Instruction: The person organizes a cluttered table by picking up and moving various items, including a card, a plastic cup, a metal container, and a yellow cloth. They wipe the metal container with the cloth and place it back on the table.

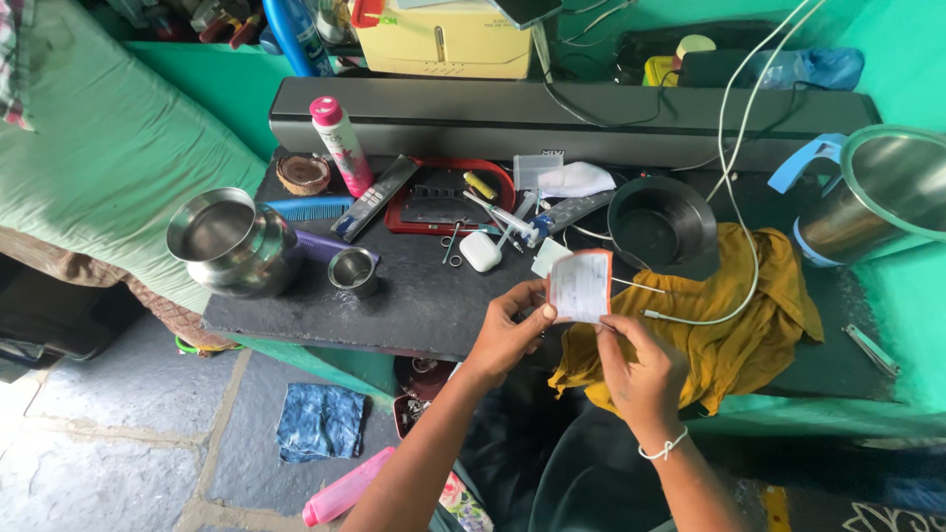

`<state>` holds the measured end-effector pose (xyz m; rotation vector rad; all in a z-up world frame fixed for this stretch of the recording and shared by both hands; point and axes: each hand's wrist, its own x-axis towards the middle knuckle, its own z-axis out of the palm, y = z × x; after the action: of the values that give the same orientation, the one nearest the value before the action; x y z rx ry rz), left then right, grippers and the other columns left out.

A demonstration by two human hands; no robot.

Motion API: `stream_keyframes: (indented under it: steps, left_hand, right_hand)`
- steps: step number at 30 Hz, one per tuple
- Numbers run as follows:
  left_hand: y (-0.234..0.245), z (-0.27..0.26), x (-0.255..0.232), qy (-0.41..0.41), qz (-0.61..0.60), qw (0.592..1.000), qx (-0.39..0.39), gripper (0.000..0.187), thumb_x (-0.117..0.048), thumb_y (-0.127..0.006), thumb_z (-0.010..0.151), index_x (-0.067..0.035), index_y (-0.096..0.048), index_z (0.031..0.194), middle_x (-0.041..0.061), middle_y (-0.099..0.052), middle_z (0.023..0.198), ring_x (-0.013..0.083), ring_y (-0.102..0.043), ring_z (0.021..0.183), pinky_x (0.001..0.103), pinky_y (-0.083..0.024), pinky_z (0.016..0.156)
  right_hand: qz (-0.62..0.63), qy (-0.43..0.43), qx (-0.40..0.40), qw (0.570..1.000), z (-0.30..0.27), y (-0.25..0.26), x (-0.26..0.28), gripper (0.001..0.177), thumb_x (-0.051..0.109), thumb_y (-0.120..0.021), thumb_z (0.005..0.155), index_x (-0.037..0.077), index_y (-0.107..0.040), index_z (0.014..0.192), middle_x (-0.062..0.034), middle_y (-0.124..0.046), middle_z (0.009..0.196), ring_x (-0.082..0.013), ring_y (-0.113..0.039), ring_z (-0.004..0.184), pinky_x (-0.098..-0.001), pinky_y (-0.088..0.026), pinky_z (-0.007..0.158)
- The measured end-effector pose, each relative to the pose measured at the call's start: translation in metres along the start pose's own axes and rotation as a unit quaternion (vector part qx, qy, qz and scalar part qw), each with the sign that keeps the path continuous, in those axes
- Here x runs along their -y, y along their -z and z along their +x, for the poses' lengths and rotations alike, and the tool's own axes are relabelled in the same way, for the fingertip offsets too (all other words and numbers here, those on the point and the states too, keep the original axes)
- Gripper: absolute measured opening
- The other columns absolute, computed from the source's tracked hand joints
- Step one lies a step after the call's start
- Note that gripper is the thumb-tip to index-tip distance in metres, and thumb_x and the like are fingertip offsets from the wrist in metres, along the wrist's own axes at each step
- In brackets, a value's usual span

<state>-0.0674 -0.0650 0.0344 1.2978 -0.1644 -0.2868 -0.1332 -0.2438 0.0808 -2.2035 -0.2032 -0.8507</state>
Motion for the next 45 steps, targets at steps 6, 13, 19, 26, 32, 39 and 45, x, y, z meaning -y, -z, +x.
stream_keyframes:
  steps: [6, 13, 19, 26, 32, 39, 45]
  left_hand:
    - [0.005, 0.015, 0.005, -0.013, 0.001, 0.998, -0.065, 0.027, -0.027, -0.073, 0.095, -0.001, -0.074, 0.088, -0.001, -0.066, 0.068, 0.0031, -0.052, 0.053, 0.022, -0.04, 0.047]
    - [0.02, 0.023, -0.021, -0.03, 0.166, 0.985, -0.043, 0.023, -0.023, -0.076, 0.091, -0.002, -0.078, 0.098, 0.002, -0.067, 0.068, 0.0052, -0.054, 0.054, 0.026, -0.044, 0.048]
    - [0.013, 0.027, -0.033, -0.128, 0.33, 0.931, 0.094, 0.021, -0.021, -0.079, 0.088, 0.0, -0.079, 0.093, 0.007, -0.074, 0.077, 0.0108, -0.069, 0.066, 0.03, -0.056, 0.063]
    - [0.024, 0.027, -0.038, -0.08, 0.285, 0.952, 0.075, 0.019, -0.018, -0.078, 0.086, -0.001, -0.079, 0.096, 0.006, -0.076, 0.078, 0.0079, -0.066, 0.071, 0.027, -0.054, 0.067]
    - [0.025, 0.031, -0.023, -0.028, 0.153, 0.987, -0.042, 0.02, -0.018, -0.079, 0.089, 0.002, -0.077, 0.092, 0.003, -0.074, 0.08, 0.0056, -0.063, 0.073, 0.025, -0.052, 0.067]
    - [0.03, 0.039, -0.006, -0.046, 0.064, 0.991, -0.107, 0.02, -0.017, -0.076, 0.093, 0.003, -0.075, 0.091, 0.004, -0.075, 0.083, 0.0064, -0.065, 0.076, 0.025, -0.055, 0.071]
    - [0.034, 0.042, -0.007, -0.078, 0.094, 0.98, -0.155, 0.022, -0.019, -0.077, 0.092, 0.003, -0.075, 0.09, 0.005, -0.076, 0.082, 0.0079, -0.067, 0.075, 0.025, -0.056, 0.07]
  right_hand:
    - [-0.029, 0.105, 0.068, 0.992, -0.011, -0.01, 0.003, 0.009, 0.006, -0.074, 0.085, 0.007, -0.074, 0.095, -0.0086, -0.076, 0.09, -0.025, -0.074, 0.081, -0.0339, -0.056, 0.069]
    - [0.162, -0.059, 0.039, 0.984, 0.001, -0.006, 0.001, 0.029, 0.006, -0.074, 0.085, 0.004, -0.064, 0.112, -0.0003, -0.067, 0.088, -0.0096, -0.063, 0.072, -0.0231, -0.052, 0.065]
    - [0.295, -0.158, 0.061, 0.94, 0.027, -0.007, -0.034, 0.027, 0.009, -0.075, 0.089, 0.0, -0.065, 0.113, 0.003, -0.063, 0.089, -0.0023, -0.056, 0.074, -0.0182, -0.048, 0.061]
    - [0.331, -0.265, -0.012, 0.906, 0.016, -0.016, -0.07, 0.013, 0.009, -0.076, 0.094, -0.001, -0.071, 0.1, 0.0019, -0.066, 0.08, -0.0031, -0.053, 0.064, -0.0181, -0.042, 0.057]
    - [0.356, -0.28, 0.002, 0.892, 0.014, -0.017, -0.068, 0.01, 0.007, -0.075, 0.094, -0.001, -0.071, 0.099, 0.0005, -0.066, 0.078, -0.0036, -0.054, 0.064, -0.018, -0.04, 0.056]
    - [0.344, -0.251, 0.021, 0.904, 0.014, -0.031, -0.072, 0.01, 0.006, -0.075, 0.092, -0.002, -0.071, 0.098, 0.0006, -0.066, 0.077, -0.0036, -0.054, 0.062, -0.0183, -0.041, 0.054]
    - [0.255, -0.215, 0.027, 0.942, 0.018, -0.049, -0.076, 0.013, 0.008, -0.075, 0.093, -0.004, -0.072, 0.097, 0.0005, -0.063, 0.07, -0.0035, -0.053, 0.058, -0.0198, -0.04, 0.052]
